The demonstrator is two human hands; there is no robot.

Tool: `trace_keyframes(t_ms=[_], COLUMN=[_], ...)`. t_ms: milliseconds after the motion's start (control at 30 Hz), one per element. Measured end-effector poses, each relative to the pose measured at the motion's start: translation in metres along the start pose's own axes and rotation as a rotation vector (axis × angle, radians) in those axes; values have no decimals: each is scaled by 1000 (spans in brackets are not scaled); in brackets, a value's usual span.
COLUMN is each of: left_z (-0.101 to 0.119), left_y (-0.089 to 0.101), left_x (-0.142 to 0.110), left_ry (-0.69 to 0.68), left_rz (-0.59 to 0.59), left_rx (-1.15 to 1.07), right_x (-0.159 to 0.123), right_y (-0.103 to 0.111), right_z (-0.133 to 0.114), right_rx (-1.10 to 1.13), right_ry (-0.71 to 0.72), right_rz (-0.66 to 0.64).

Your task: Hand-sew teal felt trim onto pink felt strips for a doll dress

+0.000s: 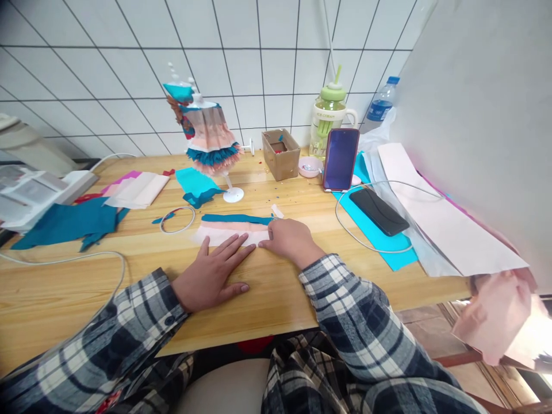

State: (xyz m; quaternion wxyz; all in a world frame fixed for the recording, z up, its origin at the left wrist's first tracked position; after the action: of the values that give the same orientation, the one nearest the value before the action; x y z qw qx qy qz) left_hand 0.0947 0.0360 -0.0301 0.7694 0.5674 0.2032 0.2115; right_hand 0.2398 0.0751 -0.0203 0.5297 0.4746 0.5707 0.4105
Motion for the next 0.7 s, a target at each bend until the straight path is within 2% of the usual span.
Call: trace_keyframes(t_ms=[167,300,367,567,633,700], left_z=[0,0,0,-1,-1,0], left_y=[0,-1,-1,1,-1,-1], left_x=[0,-1,-1,-1,-1,0], left_ry=[9,13,7,8,12,10], left_rz=[-2,-9,-10,-4,-11,-11], left_rx=[2,-8,-11,-28,-30,-31], right_x=[0,0,-1,-2,-3,-4], right_y=[-6,4,8,1,6,15], right_z=[15,11,11,21,26,17], right_rx=[42,167,190,54,63,111], right_ry=[-33,22,-14,-119,-129,-42], right_rz=[-97,23,79,-2,21,104])
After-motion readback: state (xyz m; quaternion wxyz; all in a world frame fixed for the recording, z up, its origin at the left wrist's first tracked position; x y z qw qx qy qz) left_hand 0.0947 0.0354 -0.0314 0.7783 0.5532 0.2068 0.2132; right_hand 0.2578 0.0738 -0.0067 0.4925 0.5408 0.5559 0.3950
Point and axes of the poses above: each hand's wrist, its own x-axis towards the middle knuckle, its own y-axis out of the back of the hand, z = x × y, the point moved 10 cm from there along x, towards the middle knuckle, and after that the axes turned 7 degrees about -x, right-handed, at the moved point
